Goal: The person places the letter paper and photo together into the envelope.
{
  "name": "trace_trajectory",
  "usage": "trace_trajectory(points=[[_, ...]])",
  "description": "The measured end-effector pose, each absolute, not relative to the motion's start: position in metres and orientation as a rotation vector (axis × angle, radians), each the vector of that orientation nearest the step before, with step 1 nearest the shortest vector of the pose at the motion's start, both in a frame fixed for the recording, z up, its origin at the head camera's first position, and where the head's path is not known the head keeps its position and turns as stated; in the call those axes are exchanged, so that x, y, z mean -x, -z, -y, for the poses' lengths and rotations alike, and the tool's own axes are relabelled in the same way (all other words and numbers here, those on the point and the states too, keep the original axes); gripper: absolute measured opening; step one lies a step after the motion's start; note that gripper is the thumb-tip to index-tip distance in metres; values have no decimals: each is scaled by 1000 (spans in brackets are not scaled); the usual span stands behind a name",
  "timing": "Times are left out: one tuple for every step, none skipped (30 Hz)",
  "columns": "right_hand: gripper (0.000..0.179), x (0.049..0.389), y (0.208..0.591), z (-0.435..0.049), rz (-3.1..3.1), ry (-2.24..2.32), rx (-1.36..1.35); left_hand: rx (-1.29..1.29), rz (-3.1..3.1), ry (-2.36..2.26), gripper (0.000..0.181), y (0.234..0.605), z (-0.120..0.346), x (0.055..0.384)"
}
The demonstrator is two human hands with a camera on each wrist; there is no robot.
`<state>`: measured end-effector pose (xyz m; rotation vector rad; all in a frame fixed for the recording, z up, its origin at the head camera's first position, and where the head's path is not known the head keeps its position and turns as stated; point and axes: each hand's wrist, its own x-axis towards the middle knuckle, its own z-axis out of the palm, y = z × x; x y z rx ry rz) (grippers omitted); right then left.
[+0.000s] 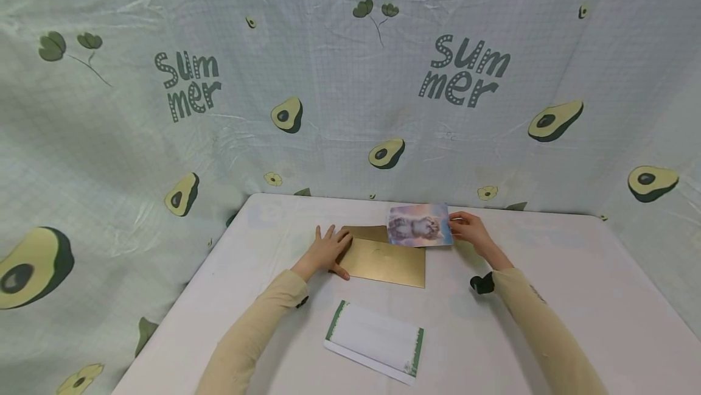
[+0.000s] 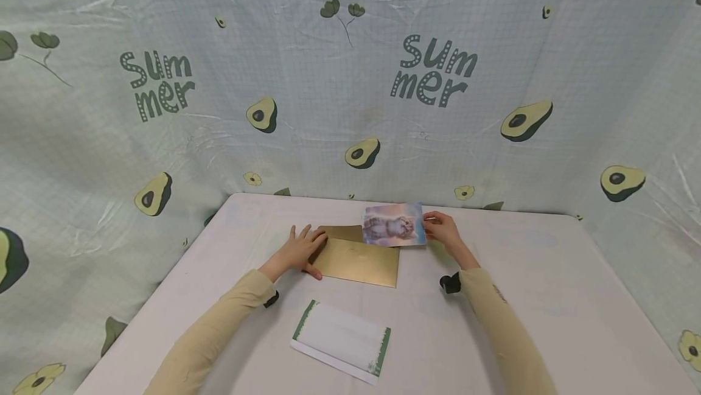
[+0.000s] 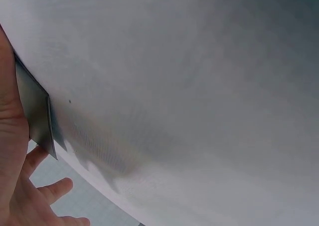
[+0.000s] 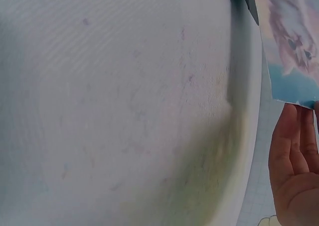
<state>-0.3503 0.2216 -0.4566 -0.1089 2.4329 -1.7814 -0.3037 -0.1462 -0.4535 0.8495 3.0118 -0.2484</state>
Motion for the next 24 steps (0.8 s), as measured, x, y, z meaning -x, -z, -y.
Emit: trace_trajectory(points=[[35, 351, 457, -220, -2434, 1787, 119, -849, -3014, 250, 108, 454, 146, 304], [35, 352, 458, -219, -2438, 1789, 133, -849, -3015, 252, 108, 454, 146, 304], [34, 353, 458, -217, -2436, 1798, 147, -847, -3015, 255, 108, 454, 146, 304], [33, 353, 458, -216, -2439, 1798, 155, -846, -3015, 257, 108, 455, 146, 304], [33, 354, 459, -214, -2442, 1799, 159, -844, -3014, 261, 108, 455, 146, 304], [34, 354, 459, -213, -2451, 1792, 181, -844, -3014, 262, 108, 455, 146, 304], [34, 354, 459, -211, -2457, 1788, 194, -844, -3015, 261, 108, 455, 146, 304], [35, 354, 458, -210, -2467, 1782, 207, -843, -3015, 257, 108, 455, 146, 304], [36, 355, 458, -208, -2470, 1783, 215, -842, -3016, 256, 108, 455, 146, 304], [38, 355, 459, -207, -2474, 1782, 226, -842, -3016, 254, 108, 455, 146, 304], [41, 355, 459, -205, -2475, 1781, 245, -842, -3015, 252, 108, 455, 146, 303], [43, 355, 459, -204, -2479, 1774, 263, -843, -3015, 248, 108, 454, 146, 303], [45, 356, 459, -203, -2481, 1771, 268, -842, -3011, 249, 108, 454, 146, 303], [47, 356, 459, -202, -2490, 1755, 276, -842, -3009, 247, 108, 454, 146, 303], [49, 356, 459, -200, -2496, 1743, 278, -842, -3007, 245, 108, 454, 146, 302], [50, 357, 459, -199, -2507, 1722, 282, -841, -3006, 244, 108, 454, 146, 302], [51, 357, 458, -197, -2521, 1700, 281, -841, -3005, 239, 108, 454, 146, 302], [52, 357, 458, -195, -2533, 1685, 281, -843, -3006, 234, 108, 454, 146, 302], [53, 357, 458, -193, -2544, 1672, 285, -840, -3005, 238, 108, 454, 147, 302], [54, 358, 458, -191, -2560, 1655, 291, -841, -3007, 232, 108, 454, 147, 302], [55, 358, 458, -189, -2571, 1642, 298, -841, -3008, 231, 107, 454, 147, 302], [55, 358, 458, -187, -2581, 1630, 303, -839, -3006, 236, 107, 454, 147, 303], [55, 358, 459, -185, -2583, 1629, 306, -838, -3004, 237, 107, 455, 147, 303], [56, 357, 459, -182, -2583, 1622, 309, -838, -3002, 241, 107, 455, 147, 303]])
